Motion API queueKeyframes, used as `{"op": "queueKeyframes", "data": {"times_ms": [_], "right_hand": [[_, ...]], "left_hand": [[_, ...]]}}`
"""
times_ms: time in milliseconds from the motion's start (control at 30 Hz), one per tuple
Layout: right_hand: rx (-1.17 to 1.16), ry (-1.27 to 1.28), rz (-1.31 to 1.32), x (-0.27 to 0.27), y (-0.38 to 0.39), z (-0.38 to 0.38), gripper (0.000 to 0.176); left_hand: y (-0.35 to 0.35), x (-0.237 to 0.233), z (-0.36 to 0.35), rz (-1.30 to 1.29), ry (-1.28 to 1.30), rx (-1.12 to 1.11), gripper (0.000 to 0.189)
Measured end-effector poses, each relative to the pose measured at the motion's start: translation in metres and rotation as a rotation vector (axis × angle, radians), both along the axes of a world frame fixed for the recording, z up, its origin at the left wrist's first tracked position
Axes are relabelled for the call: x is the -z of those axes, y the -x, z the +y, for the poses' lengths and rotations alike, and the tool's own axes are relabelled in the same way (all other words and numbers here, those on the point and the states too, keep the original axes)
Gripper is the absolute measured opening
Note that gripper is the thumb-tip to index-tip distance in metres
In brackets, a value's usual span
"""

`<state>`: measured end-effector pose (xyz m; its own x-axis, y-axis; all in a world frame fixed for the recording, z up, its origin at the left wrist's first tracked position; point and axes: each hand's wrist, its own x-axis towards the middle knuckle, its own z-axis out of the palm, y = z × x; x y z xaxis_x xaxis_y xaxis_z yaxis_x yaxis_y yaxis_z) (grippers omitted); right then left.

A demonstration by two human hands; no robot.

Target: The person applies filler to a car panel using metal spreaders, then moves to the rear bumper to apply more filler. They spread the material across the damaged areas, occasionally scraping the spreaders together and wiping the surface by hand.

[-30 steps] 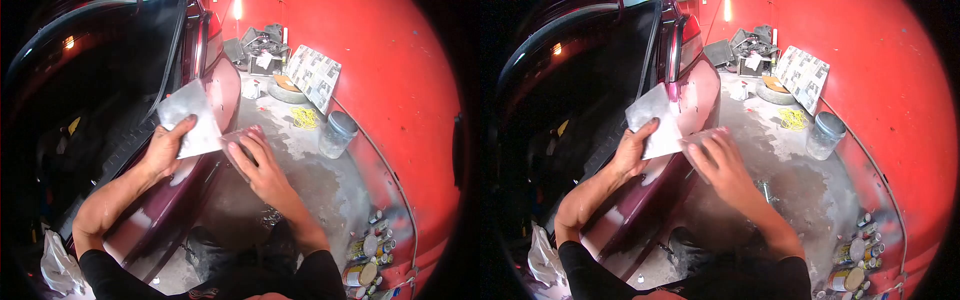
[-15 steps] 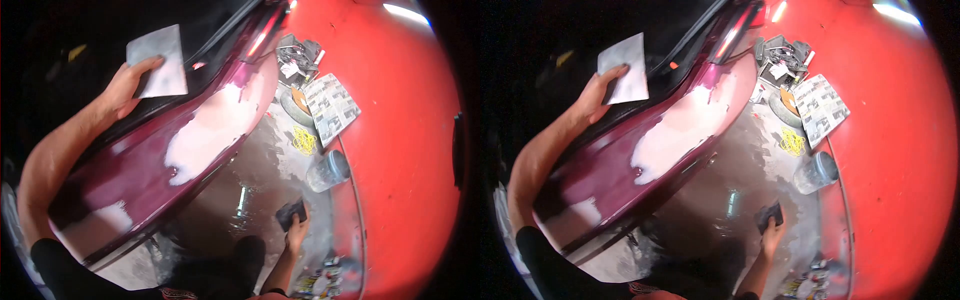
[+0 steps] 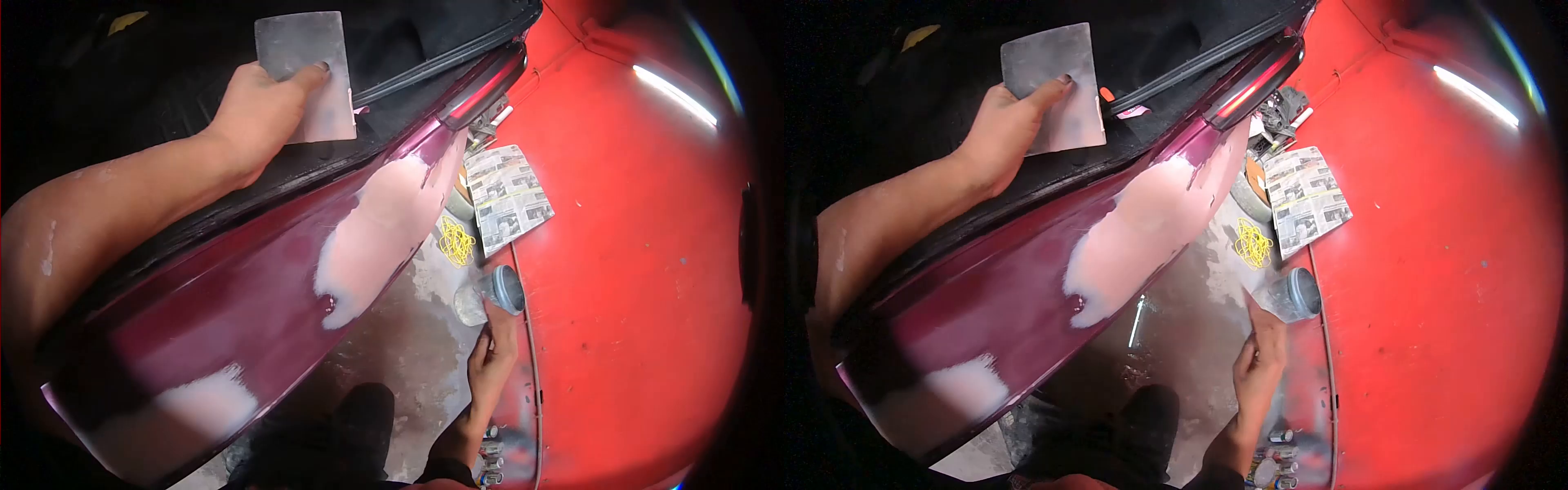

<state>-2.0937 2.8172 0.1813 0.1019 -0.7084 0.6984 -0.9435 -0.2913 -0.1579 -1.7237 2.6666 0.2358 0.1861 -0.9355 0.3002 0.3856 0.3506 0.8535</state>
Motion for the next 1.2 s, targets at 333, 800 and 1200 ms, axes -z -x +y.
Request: {"op": "queueKeyframes", "data": {"times_ms": [333, 800, 1200], "right_hand": [[-0.016, -0.040, 0.034, 0.017, -0.003, -0.008, 0.052], [0.143, -0.390, -0.150, 0.194, 0.072, 0.026, 0.043], [0.087, -0.638, -0.318, 0.239, 0.044, 0.053, 0.044]], "left_hand": [[0.005, 0.003, 0.005, -0.066, 0.023, -0.024, 0.031], [0.006, 0.001, 0.007, -0.165, 0.017, -0.045, 0.031], [0.006, -0.002, 0.010, -0.224, 0.000, 0.012, 0.028]]}}
